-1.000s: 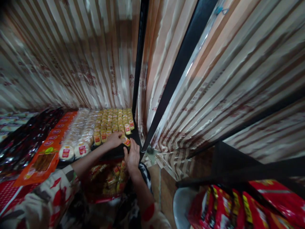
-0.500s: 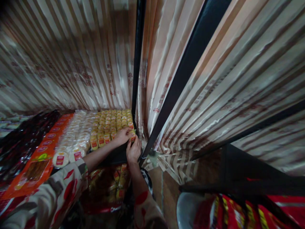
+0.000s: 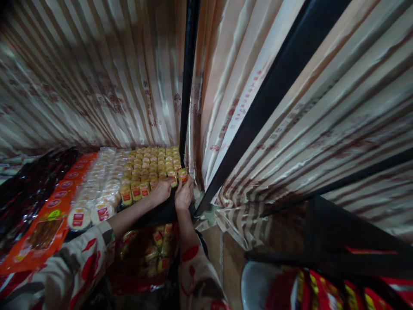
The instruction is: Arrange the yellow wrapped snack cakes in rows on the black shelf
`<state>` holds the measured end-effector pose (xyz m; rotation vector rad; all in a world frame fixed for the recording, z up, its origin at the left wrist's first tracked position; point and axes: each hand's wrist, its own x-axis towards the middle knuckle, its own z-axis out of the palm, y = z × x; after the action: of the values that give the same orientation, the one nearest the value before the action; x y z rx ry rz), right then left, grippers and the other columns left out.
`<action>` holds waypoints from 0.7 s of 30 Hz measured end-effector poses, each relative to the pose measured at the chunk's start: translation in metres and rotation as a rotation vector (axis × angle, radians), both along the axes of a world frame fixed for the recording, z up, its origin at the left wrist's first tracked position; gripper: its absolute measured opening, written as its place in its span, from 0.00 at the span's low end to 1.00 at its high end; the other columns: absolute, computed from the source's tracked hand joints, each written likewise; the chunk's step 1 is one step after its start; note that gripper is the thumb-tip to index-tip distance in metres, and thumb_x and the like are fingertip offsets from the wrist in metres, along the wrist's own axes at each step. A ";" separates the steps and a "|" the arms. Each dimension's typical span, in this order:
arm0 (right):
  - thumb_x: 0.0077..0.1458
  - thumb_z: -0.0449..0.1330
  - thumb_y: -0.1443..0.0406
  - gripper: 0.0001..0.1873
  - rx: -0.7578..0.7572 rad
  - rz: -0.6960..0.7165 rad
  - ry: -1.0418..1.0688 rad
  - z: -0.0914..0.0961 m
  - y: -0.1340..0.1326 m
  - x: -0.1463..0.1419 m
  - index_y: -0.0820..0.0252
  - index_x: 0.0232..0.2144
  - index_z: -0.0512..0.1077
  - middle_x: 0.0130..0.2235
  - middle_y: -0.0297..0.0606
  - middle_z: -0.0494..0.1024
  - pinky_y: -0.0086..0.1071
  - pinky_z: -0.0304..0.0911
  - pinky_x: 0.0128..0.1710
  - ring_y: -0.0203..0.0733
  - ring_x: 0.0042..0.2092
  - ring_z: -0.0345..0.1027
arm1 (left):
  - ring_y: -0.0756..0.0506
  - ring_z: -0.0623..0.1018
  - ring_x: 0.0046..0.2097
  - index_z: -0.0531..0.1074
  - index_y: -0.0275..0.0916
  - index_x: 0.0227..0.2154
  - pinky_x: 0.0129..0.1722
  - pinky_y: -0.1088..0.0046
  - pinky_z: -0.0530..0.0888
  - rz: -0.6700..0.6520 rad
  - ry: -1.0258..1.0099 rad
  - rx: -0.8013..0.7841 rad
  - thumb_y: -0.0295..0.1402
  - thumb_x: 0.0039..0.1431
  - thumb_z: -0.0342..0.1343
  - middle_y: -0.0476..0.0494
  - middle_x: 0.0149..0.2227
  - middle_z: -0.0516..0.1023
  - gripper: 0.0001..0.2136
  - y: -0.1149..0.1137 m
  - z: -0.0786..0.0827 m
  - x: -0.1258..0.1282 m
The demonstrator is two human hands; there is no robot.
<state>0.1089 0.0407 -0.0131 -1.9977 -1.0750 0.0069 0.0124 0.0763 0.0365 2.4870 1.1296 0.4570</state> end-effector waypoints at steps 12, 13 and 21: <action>0.57 0.47 0.65 0.13 0.068 0.107 -0.051 -0.018 0.012 0.006 0.64 0.43 0.65 0.44 0.48 0.71 0.38 0.58 0.46 0.44 0.46 0.63 | 0.46 0.72 0.44 0.70 0.34 0.40 0.48 0.68 0.68 -0.026 0.038 -0.015 0.20 0.54 0.41 0.39 0.41 0.74 0.15 -0.001 -0.002 0.002; 0.57 0.46 0.66 0.14 0.076 0.123 -0.058 -0.020 0.011 0.006 0.64 0.43 0.65 0.45 0.49 0.70 0.39 0.58 0.47 0.44 0.47 0.62 | 0.46 0.72 0.44 0.70 0.34 0.39 0.48 0.68 0.68 -0.033 0.039 -0.013 0.20 0.55 0.41 0.38 0.40 0.74 0.15 -0.002 -0.001 0.003; 0.56 0.42 0.70 0.19 0.150 0.204 -0.069 -0.032 0.006 0.005 0.66 0.46 0.66 0.51 0.49 0.67 0.40 0.54 0.54 0.43 0.54 0.57 | 0.45 0.72 0.44 0.70 0.32 0.41 0.48 0.67 0.68 -0.027 0.067 0.005 0.24 0.58 0.41 0.36 0.40 0.74 0.14 -0.009 0.006 0.007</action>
<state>0.1140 0.0471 -0.0456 -1.7600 -1.2818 -0.0345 0.0198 0.0678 0.0426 2.5364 1.1192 0.3724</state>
